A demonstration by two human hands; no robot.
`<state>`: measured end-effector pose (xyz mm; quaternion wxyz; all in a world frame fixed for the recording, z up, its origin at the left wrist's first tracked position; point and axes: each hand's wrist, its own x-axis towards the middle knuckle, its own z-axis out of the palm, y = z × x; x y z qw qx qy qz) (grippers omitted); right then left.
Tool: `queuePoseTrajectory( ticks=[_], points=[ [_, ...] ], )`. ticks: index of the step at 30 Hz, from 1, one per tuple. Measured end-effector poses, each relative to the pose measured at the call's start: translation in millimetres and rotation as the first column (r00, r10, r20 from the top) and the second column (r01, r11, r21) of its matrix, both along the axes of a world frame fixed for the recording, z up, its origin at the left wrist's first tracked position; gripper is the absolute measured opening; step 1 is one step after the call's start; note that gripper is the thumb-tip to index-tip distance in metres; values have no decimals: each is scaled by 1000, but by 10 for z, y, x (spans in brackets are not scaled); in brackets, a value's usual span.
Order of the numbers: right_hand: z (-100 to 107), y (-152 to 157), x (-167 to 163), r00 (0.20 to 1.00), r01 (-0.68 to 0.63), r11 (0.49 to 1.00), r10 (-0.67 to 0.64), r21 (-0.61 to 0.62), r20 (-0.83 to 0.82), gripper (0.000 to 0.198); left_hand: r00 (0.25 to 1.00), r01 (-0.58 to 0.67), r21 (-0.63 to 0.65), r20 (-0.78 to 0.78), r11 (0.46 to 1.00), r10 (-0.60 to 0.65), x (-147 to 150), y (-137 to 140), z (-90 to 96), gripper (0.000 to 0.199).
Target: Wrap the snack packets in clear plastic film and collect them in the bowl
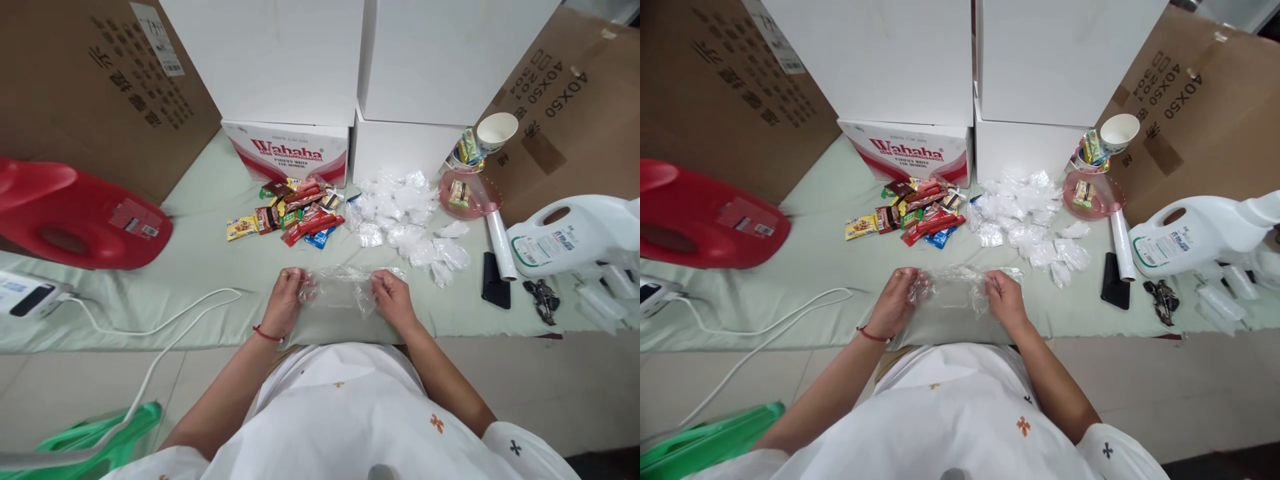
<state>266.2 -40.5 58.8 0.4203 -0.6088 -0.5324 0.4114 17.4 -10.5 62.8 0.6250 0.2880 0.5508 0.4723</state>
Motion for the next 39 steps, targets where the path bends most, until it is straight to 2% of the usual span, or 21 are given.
queuePoseTrajectory(
  ticks=[2, 4, 6, 8, 10, 14, 17, 20, 23, 26, 29, 31, 32, 33, 35, 36, 37, 38, 39],
  points=[
    [58, -10, -86, 995, 61, 996, -66, -58, -79, 32, 992, -117, -16, -43, 993, 116, -4, -168, -8, 61],
    [150, -22, -178, 987, 86, 994, -94, -71, -128, 36, 986, -133, -37, -109, 990, 128, 19, -391, -1, 63],
    [250, -14, -263, 979, 106, 992, -116, -65, -167, 39, 991, -6, -100, -134, 995, -8, 58, -599, 45, 65],
    [351, 19, -328, 967, 124, 990, -135, -63, -215, 40, 979, 149, -192, -112, 970, -173, 98, -728, 125, 66],
    [453, 64, -375, 948, 148, 987, -159, -60, -277, 41, 972, 196, -248, -78, 949, -221, 131, -758, 205, 68],
    [626, 101, -476, 911, 177, 983, -184, -53, -369, 41, 992, 124, -272, -2, 954, -130, 220, -650, 260, 67],
    [678, 67, -541, 896, 140, 987, -160, -78, -413, 40, 990, 138, -167, 44, 976, -132, 333, -557, 247, 54],
    [671, 73, -450, 874, 149, 980, -192, -130, -447, 40, 985, 111, -76, 138, 991, -100, 350, -478, 263, 43],
    [637, 193, -123, 861, 192, 961, -261, -197, -436, 43, 957, 174, -101, 251, 979, -144, 140, -378, 281, 43],
    [557, 414, 282, 864, 140, 948, -257, -284, -432, 46, 932, 283, -132, 270, 950, -240, -203, -234, 225, 45],
    [396, 663, 522, 894, 13, 926, -179, -376, -411, 48, 906, 402, -179, 217, 898, -363, -485, -52, 108, 43],
    [258, 806, 544, 919, -51, 916, -113, -399, -377, 45, 901, 433, -237, 105, 869, -421, -600, 60, 44, 41],
    [187, 864, 522, 934, -59, 917, -89, -395, -347, 43, 913, 396, -260, 5, 881, -409, -636, 98, 29, 38],
    [119, 911, 487, 948, -48, 923, -79, -382, -310, 41, 929, 307, -254, -132, 917, -347, -660, 117, 31, 36],
    [1, 968, 396, 966, 6, 938, -95, -346, -240, 36, 899, 44, -96, -430, 994, -81, -661, 81, 89, 29],
    [-46, 980, 348, 970, 34, 943, -111, -331, -217, 34, 846, -70, 41, -527, 997, 81, -633, 25, 143, 25],
    [-86, 982, 303, 971, 53, 946, -123, -319, -206, 32, 790, -130, 182, -575, 975, 213, -584, -50, 208, 22],
    [-116, 978, 262, 970, 65, 948, -132, -312, -202, 31, 754, -132, 305, -587, 943, 295, -512, -135, 276, 19],
    [-139, 971, 226, 970, 68, 949, -135, -307, -202, 30, 747, -73, 393, -588, 917, 311, -420, -218, 338, 17]
  ],
)
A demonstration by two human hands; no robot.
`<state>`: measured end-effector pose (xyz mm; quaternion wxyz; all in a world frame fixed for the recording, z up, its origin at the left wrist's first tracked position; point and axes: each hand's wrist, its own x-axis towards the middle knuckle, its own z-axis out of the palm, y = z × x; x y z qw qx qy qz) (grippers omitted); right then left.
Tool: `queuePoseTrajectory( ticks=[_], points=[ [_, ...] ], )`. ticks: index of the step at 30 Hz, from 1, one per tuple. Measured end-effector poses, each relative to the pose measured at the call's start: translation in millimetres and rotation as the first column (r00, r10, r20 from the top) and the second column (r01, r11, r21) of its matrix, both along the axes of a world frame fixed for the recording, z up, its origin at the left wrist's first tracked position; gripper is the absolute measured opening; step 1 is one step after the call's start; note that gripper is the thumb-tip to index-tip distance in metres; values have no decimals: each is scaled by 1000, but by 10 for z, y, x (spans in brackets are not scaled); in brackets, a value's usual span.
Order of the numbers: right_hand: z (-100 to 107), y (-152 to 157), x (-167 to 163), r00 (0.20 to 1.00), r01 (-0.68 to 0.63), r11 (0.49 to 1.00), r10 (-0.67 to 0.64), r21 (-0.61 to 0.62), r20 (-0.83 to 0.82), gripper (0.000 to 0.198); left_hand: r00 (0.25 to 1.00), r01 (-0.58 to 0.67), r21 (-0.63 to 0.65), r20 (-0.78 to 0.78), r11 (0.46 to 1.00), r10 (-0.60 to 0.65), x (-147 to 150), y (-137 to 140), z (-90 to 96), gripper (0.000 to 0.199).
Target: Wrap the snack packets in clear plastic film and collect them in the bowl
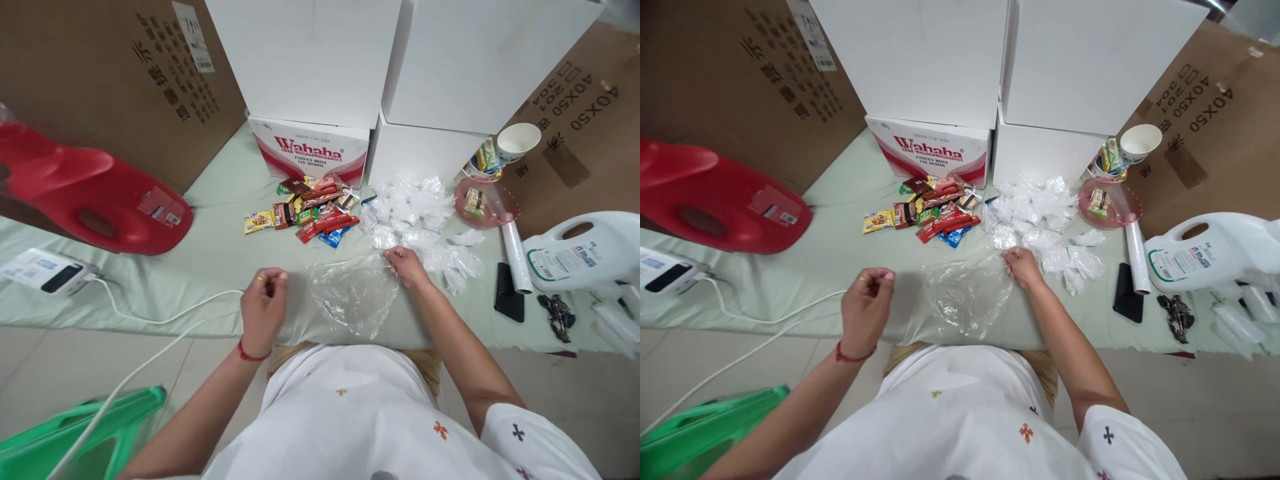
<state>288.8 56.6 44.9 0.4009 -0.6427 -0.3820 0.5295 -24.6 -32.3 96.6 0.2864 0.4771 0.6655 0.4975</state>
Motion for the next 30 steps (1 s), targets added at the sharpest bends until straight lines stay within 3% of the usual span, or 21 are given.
queuePoseTrajectory(
  ticks=[1, 3, 4, 6, 8, 12, 14, 18, 21, 25, 28, 30],
  points=[
    [-14, -6, -31, 1000, -1, 1000, 1, 4, 2, 30, 992, 117, 67, -51, 991, -113, 108, -70, 44, 15],
    [-17, -1, -67, 1000, -15, 1000, 15, 7, 7, 32, 920, 375, 115, -168, 920, -354, 340, -139, 44, 16],
    [-5, 14, -66, 1000, -29, 1000, 29, 8, 10, 33, 858, 485, 86, -238, 870, -455, 445, -134, -7, 18],
    [46, 55, -19, 999, -39, 999, 39, 21, 1, 36, 743, 574, -18, -408, 818, -530, 597, -67, -197, 19],
    [124, 74, 88, 998, 0, 998, 4, 70, -59, 41, 639, 540, -133, -578, 831, -508, 653, 14, -439, 22],
    [239, -186, 245, 978, 98, 989, -76, 107, -193, 60, 460, 448, -264, -751, 854, -473, 608, 14, -780, 55],
    [217, -475, 149, 984, 91, 995, -85, 35, -156, 73, 417, 440, -271, -782, 856, -462, 594, -41, -830, 63],
    [67, -993, -230, 990, 10, 996, -22, -86, -136, 102, 400, 444, -269, -794, 855, -457, 568, -90, -825, 71],
    [42, -1061, -224, 976, 52, 997, -65, -64, -206, 91, 365, 453, -292, -802, 842, -474, 419, -54, -822, 75],
    [142, -897, 255, 991, 43, 998, -47, -40, -126, 65, 267, 503, -359, -801, 786, -536, 80, 11, -819, 81],
    [186, -822, 614, 985, -137, 987, 145, -88, 91, 53, 234, 548, -366, -797, 753, -557, -104, 33, -818, 92],
    [221, -786, 754, 887, -218, 970, 242, -106, 394, 44, 235, 566, -357, -794, 743, -560, -159, 30, -823, 98]
  ],
)
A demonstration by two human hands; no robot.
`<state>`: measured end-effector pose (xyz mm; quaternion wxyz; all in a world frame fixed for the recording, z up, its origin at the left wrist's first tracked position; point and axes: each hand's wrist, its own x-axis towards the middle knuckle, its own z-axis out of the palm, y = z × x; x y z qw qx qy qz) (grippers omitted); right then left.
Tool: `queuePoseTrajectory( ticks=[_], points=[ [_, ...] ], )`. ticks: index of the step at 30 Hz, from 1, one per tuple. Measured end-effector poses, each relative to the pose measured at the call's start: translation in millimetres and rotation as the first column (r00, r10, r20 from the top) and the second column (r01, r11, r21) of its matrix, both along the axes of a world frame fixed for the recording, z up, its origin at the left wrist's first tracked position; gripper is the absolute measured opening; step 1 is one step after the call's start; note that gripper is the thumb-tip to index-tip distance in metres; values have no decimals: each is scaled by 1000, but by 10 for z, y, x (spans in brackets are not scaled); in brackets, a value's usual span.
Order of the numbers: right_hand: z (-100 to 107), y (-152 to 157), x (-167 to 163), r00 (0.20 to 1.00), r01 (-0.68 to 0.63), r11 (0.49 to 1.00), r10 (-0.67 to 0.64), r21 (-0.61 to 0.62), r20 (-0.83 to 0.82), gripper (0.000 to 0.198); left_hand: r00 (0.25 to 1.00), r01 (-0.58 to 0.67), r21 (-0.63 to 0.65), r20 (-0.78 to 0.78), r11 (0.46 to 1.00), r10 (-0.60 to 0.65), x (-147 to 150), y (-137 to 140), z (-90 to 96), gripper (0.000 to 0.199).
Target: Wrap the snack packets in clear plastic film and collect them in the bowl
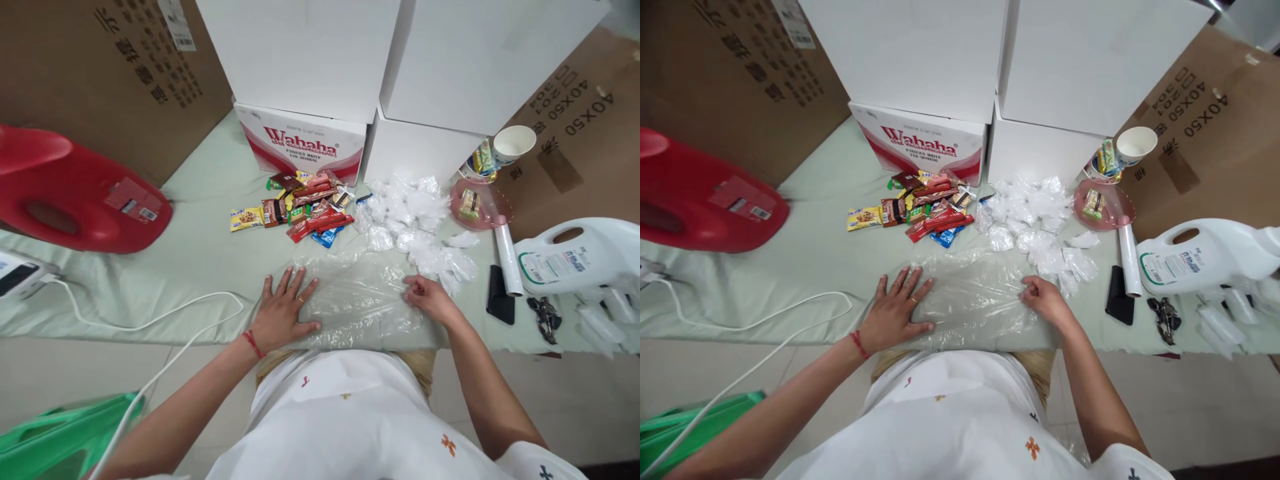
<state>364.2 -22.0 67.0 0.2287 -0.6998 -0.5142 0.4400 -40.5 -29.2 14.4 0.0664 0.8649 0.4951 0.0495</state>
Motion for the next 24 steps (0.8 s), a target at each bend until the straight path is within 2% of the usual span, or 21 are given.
queuePoseTrajectory(
  ticks=[2, 3, 5, 6, 8, 10, 13, 15, 17, 21, 24],
  points=[
    [80, 80, 27, 943, -81, 989, 35, 127, 332, 35, 1000, 17, -5, 15, 1000, -17, -20, -8, -6, 100],
    [138, 150, -11, 899, -131, 970, 30, 203, 437, 32, 999, 26, -8, 21, 1000, -26, -24, -13, -9, 100],
    [271, 366, -204, 850, -277, 910, 82, 309, 521, 29, 999, 37, -10, 32, 999, -37, -31, -19, -15, 98],
    [331, 512, -355, 831, -377, 865, 159, 330, 534, 28, 998, 42, -9, 39, 999, -42, -35, -21, -19, 97],
    [407, 868, -730, 736, -592, 742, 340, 314, 586, 29, 997, 51, -7, 52, 999, -51, -47, -24, -24, 96],
    [407, 1268, -1132, 615, -732, 624, 429, 275, 662, 35, 997, 59, -8, 57, 998, -59, -59, -27, -26, 95],
    [313, 1803, -1610, 488, -831, 512, 484, 216, 726, 54, 997, 65, -15, 45, 998, -64, -72, -30, -23, 95],
    [247, 2036, -1772, 428, -871, 462, 543, 169, 723, 55, 997, 66, -20, 40, 998, -65, -78, -30, -20, 94],
    [212, 2156, -1800, 412, -885, 441, 595, 148, 690, 48, 997, 68, -23, 42, 997, -67, -83, -28, -19, 94],
    [210, 2186, -1626, 477, -864, 464, 624, 197, 619, 36, 996, 73, -36, 60, 997, -71, -91, -21, -12, 93],
    [189, 2154, -1535, 437, -870, 472, 610, 141, 661, 33, 994, 78, -41, 80, 996, -74, -94, -19, -1, 91]
  ],
)
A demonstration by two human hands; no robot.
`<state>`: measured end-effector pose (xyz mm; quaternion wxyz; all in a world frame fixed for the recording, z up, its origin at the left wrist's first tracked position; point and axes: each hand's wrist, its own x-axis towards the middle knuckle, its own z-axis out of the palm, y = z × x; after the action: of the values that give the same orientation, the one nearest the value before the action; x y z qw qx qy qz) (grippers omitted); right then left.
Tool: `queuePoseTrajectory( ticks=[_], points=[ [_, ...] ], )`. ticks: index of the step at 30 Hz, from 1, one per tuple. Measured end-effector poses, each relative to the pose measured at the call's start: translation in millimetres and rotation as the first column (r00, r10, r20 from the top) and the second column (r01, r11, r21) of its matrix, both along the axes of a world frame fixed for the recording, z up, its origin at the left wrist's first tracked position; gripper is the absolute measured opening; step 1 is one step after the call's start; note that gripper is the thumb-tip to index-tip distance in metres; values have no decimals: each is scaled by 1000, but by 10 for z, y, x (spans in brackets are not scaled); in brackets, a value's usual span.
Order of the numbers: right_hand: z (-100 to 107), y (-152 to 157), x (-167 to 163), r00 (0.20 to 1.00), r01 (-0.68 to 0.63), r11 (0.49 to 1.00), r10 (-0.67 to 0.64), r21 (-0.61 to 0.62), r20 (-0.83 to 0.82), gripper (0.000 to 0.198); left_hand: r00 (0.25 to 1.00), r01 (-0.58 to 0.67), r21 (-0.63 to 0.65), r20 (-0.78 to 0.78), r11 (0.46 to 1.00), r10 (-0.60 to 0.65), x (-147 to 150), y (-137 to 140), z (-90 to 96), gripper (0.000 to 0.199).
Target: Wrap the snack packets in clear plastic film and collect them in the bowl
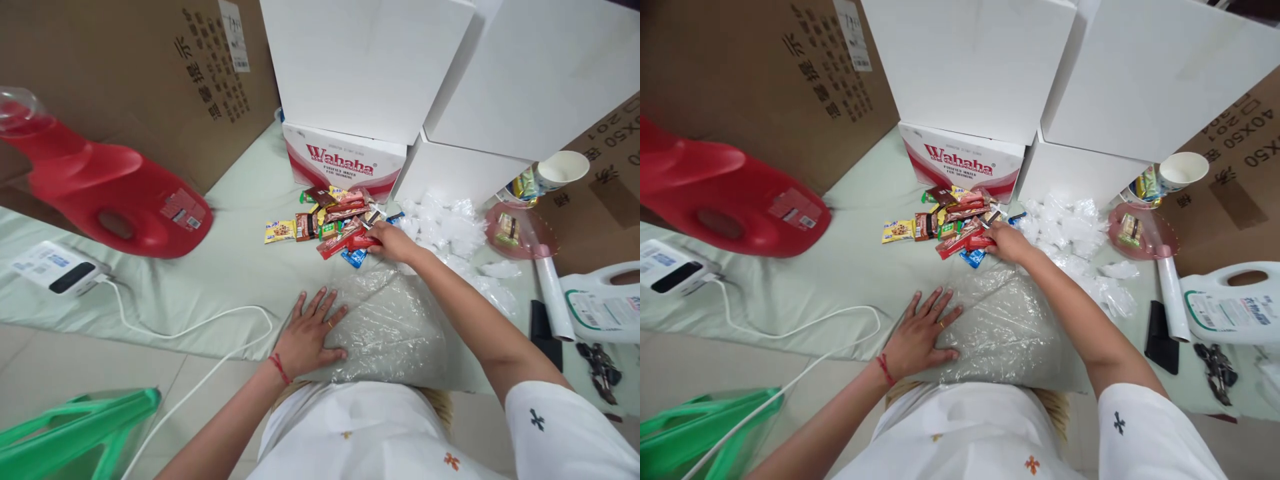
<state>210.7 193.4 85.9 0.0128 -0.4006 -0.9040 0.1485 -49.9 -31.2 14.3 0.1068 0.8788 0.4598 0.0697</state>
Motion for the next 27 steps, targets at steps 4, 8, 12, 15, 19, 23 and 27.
queuePoseTrajectory(
  ticks=[4, 8, 12, 15, 19, 23, 27],
  points=[
    [6, -23, -30, 978, 45, 999, -48, 18, 201, 27, 1000, -8, -4, 16, 1000, 8, -2, -1, 2, 91],
    [244, -9, -110, 959, 36, 998, -47, 46, 278, 21, 999, -6, -7, 49, 1000, 6, -7, -2, -15, 89],
    [389, -25, -397, 963, -52, 985, 5, 167, 269, 30, 998, -23, -4, 56, 1000, 23, -9, -2, -16, 89],
    [265, -60, -702, 943, -158, 973, 99, 165, 319, 33, 998, -30, -7, 48, 1000, 30, -5, -1, -9, 90],
    [133, -85, -887, 923, -190, 968, 119, 164, 366, 39, 998, -16, -20, 59, 1000, 17, -4, -3, -19, 88],
    [360, -153, -665, 958, -131, 972, 74, 194, 275, 31, 997, -28, -16, 69, 999, 29, -7, -7, -36, 88],
    [727, -468, -258, 993, 65, 984, -81, 163, 91, 27, 996, -26, -30, 83, 999, 29, -11, -8, -41, 87]
  ],
)
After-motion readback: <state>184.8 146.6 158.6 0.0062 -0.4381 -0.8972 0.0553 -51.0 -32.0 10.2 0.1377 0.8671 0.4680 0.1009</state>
